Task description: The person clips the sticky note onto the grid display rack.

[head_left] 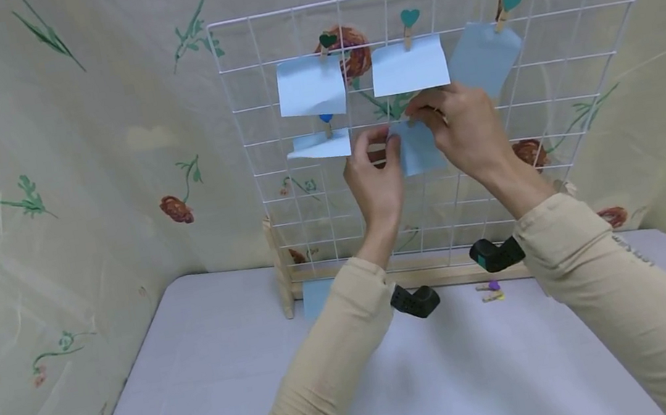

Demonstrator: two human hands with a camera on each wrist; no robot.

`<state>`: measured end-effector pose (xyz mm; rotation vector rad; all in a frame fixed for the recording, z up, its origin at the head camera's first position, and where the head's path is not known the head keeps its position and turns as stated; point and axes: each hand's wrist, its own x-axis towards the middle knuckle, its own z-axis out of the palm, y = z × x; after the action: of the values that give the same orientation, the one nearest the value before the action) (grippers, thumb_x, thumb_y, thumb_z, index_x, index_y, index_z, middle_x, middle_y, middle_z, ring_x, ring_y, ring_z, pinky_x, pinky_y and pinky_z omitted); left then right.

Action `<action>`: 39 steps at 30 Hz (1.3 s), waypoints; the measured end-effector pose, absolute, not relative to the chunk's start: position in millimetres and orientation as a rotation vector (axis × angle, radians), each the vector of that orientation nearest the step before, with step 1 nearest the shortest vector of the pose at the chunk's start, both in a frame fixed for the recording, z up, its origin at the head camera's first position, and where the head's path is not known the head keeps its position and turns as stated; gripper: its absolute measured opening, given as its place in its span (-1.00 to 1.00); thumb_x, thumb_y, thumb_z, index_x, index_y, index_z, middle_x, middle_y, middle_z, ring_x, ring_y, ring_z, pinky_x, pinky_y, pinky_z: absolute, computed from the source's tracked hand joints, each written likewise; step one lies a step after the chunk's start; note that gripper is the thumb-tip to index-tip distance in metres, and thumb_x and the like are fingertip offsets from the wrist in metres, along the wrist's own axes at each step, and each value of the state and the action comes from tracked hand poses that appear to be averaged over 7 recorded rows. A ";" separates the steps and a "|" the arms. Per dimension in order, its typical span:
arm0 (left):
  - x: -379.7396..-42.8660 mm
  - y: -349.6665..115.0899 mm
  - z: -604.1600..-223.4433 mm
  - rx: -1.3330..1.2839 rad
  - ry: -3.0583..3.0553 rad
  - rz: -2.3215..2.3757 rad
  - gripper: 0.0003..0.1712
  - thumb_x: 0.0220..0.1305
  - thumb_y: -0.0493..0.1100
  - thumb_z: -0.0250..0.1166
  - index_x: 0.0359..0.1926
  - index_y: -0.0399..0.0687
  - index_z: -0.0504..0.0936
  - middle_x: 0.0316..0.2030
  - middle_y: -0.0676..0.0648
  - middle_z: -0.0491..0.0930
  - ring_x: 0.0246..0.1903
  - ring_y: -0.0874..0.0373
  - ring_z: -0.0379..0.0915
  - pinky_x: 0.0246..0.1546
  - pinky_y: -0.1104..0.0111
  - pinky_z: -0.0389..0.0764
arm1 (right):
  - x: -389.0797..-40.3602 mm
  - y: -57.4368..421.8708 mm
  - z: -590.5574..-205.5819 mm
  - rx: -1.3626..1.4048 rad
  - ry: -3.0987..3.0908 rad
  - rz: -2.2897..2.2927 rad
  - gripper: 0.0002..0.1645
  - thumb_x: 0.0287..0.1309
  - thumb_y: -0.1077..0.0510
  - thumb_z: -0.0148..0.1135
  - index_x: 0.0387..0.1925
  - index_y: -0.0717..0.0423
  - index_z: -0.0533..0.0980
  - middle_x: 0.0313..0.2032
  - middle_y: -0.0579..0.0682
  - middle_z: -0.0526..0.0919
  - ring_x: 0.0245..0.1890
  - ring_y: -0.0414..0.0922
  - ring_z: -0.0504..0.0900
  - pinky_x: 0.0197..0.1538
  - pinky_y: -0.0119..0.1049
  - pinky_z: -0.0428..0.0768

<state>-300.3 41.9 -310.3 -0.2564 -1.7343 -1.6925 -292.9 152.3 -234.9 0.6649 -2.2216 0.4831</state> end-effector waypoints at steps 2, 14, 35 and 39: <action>-300.6 41.3 -311.2 -0.255 -1.735 -1.702 -0.83 0.17 -0.14 0.17 -0.20 -0.04 0.52 -0.28 0.02 0.54 -0.45 0.26 0.51 -0.44 0.60 0.51 | -293.4 151.9 -235.7 0.666 -2.214 0.481 -0.83 0.10 0.24 0.11 -0.41 0.21 0.61 -0.35 0.10 0.67 -0.36 0.00 0.60 -0.36 -0.17 0.52; -297.8 37.1 -317.4 -0.274 -1.784 -1.722 -0.79 0.16 -0.12 0.18 -0.16 0.00 0.49 -0.27 0.03 0.54 -0.40 0.26 0.51 -0.46 0.59 0.51 | -292.1 152.5 -242.5 0.650 -2.212 0.562 -0.84 0.09 0.21 0.13 -0.37 0.21 0.58 -0.31 0.08 0.63 -0.29 -0.05 0.61 -0.24 -0.19 0.58; -292.1 32.3 -329.9 -0.234 -1.858 -1.743 -0.79 0.17 -0.07 0.15 -0.15 0.08 0.47 -0.31 0.07 0.55 -0.39 0.23 0.50 -0.51 0.55 0.49 | -286.3 164.0 -253.2 0.646 -2.009 0.685 -0.79 0.12 0.18 0.08 -0.32 0.25 0.55 -0.35 0.10 0.63 -0.35 -0.08 0.58 -0.26 -0.26 0.53; -293.5 30.7 -333.9 -0.231 -1.858 -1.762 -0.80 0.17 -0.05 0.15 -0.16 0.10 0.47 -0.33 0.07 0.55 -0.40 0.26 0.49 -0.50 0.54 0.51 | -285.4 169.5 -259.7 0.629 -2.004 0.683 -0.80 0.10 0.17 0.10 -0.38 0.24 0.56 -0.40 0.08 0.62 -0.40 -0.11 0.56 -0.33 -0.36 0.49</action>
<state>-293.5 30.7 -333.9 -0.2305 -1.8580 -1.7624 -285.4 169.5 -259.7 0.6286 -2.0042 0.6834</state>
